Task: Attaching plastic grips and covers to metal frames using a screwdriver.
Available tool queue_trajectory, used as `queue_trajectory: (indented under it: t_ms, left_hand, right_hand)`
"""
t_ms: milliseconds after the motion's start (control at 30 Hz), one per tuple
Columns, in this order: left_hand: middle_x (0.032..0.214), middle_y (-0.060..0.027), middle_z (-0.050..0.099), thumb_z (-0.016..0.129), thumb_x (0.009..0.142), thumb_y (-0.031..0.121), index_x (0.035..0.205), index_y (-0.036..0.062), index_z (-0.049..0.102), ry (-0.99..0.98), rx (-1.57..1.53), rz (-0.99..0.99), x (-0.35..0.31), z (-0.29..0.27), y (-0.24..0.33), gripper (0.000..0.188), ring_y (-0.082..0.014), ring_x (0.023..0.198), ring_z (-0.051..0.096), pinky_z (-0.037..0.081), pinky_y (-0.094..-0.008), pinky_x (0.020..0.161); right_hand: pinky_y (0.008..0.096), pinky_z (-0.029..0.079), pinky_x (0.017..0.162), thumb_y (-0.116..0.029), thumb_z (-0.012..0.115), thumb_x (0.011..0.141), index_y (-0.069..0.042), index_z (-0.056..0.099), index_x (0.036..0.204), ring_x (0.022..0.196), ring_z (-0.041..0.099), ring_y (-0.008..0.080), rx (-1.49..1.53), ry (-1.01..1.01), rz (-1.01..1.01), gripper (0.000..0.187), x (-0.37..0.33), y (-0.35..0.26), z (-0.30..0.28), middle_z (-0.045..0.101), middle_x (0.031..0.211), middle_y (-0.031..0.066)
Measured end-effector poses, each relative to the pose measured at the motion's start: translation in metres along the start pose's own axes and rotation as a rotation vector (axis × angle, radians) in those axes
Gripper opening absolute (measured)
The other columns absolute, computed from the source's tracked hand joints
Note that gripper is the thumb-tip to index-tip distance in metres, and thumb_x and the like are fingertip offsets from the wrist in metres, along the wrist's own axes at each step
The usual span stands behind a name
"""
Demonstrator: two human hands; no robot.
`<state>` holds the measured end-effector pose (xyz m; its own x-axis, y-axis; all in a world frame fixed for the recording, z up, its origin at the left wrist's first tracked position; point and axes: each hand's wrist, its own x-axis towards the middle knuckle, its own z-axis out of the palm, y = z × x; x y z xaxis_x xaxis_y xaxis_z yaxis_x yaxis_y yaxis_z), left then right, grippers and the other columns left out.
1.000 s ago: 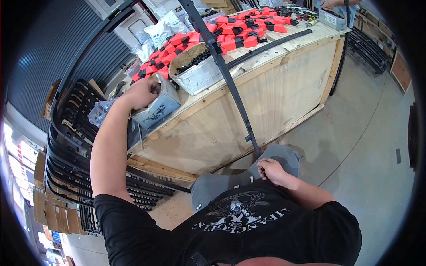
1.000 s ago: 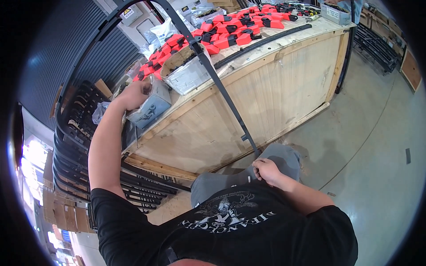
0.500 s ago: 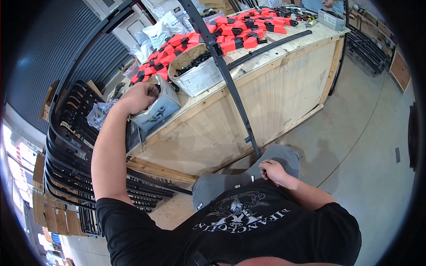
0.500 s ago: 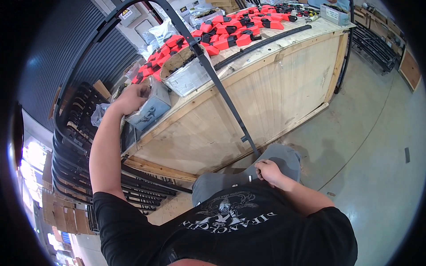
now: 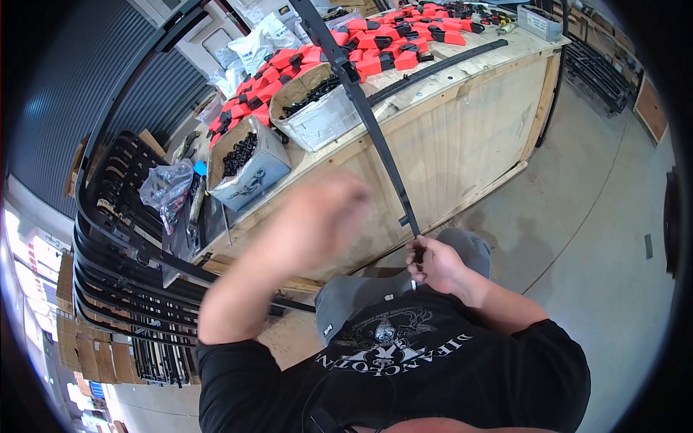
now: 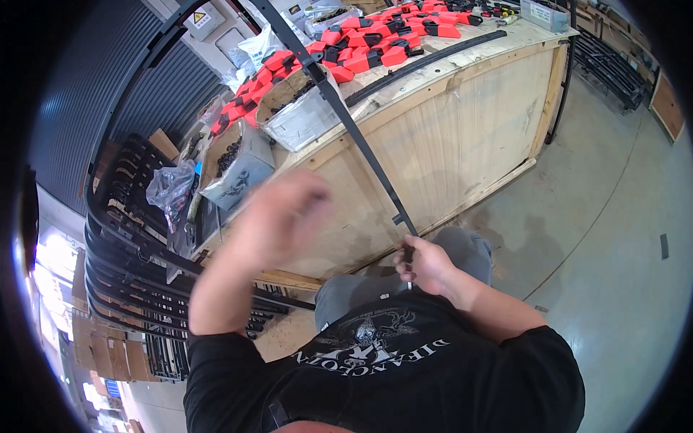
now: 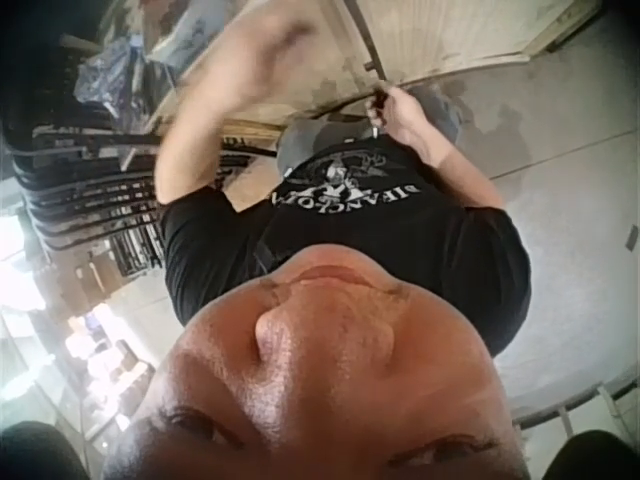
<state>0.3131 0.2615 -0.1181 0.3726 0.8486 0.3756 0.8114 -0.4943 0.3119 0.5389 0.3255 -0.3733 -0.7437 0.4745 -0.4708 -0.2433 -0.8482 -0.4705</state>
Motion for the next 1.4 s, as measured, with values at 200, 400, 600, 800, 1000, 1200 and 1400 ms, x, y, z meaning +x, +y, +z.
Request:
queue_trajectory:
  t_ms: [200,400,600,800,1000,1200,1400]
  left_hand:
    - [0.11,-0.0184,0.066,0.074,0.088,0.02,0.112,0.0028,0.066,-0.396,-0.186,-0.137,0.007,0.122,0.009,0.03,-0.0387,0.099,0.067,0.057,-0.0447,0.086]
    - [0.112,-0.0192,0.066,0.073,0.09,0.02,0.112,0.0026,0.065,-0.181,-0.073,-0.031,0.037,0.094,0.004,0.029,-0.0385,0.103,0.067,0.055,-0.046,0.09]
    - [0.118,-0.0218,0.066,0.062,0.088,0.018,0.118,0.002,0.066,-0.03,0.411,-0.015,0.203,0.058,0.001,0.034,-0.0378,0.107,0.066,0.054,-0.0469,0.094]
    - [0.157,-0.0176,0.042,0.06,0.091,0.028,0.147,0.0089,0.053,0.053,0.5,-0.824,0.297,0.074,-0.021,0.059,-0.0336,0.149,0.034,0.037,-0.0567,0.115]
    - [0.164,-0.015,0.031,0.064,0.092,0.034,0.152,0.0109,0.049,-0.093,0.349,-1.014,0.314,0.09,-0.063,0.067,-0.0324,0.155,0.021,0.034,-0.0562,0.117]
    - [0.157,-0.0187,0.046,0.062,0.094,0.045,0.14,0.0016,0.061,-0.042,0.444,-0.826,0.317,0.099,-0.088,0.064,-0.0337,0.145,0.042,0.039,-0.0411,0.117]
    - [0.138,-0.0203,0.064,0.065,0.092,0.047,0.133,0.0017,0.066,0.056,0.404,-0.825,0.316,0.091,-0.089,0.061,-0.0304,0.128,0.062,0.051,-0.0377,0.105]
  right_hand:
    - [0.0315,0.042,0.062,-0.036,0.046,0.105,-0.014,0.061,0.105,0.072,0.055,0.0172,0.287,-0.039,-0.117,0.027,-0.01,-0.009,0.038,0.062,0.086,0.0037]
    - [0.0258,0.026,0.046,-0.035,0.046,0.107,-0.015,0.05,0.089,0.057,0.037,0.0117,0.222,-0.013,-0.026,0.028,-0.011,-0.009,-0.006,0.042,0.069,-0.002]
    - [0.0263,0.025,0.045,-0.034,0.05,0.105,-0.015,0.048,0.085,0.055,0.033,0.0112,0.169,0.105,-0.015,0.028,-0.003,0.016,-0.038,0.038,0.066,-0.0027]
    - [0.027,0.027,0.048,-0.031,0.051,0.105,-0.015,0.048,0.084,0.056,0.034,0.0116,0.062,0.162,0.021,0.027,-0.011,0.023,-0.054,0.039,0.067,-0.0034]
    - [0.0261,0.028,0.048,-0.027,0.055,0.102,-0.015,0.048,0.084,0.057,0.034,0.0112,0.146,0.213,-0.04,0.022,-0.043,0.023,-0.091,0.04,0.068,-0.0023]
    - [0.0268,0.029,0.049,-0.024,0.056,0.1,-0.013,0.048,0.082,0.057,0.034,0.012,0.173,0.274,-0.064,0.022,-0.047,0.027,-0.108,0.041,0.069,-0.0012]
    - [0.0273,0.03,0.049,-0.024,0.056,0.1,-0.012,0.048,0.081,0.057,0.035,0.0123,0.045,0.238,-0.085,0.024,-0.041,0.027,-0.1,0.042,0.069,-0.0009]
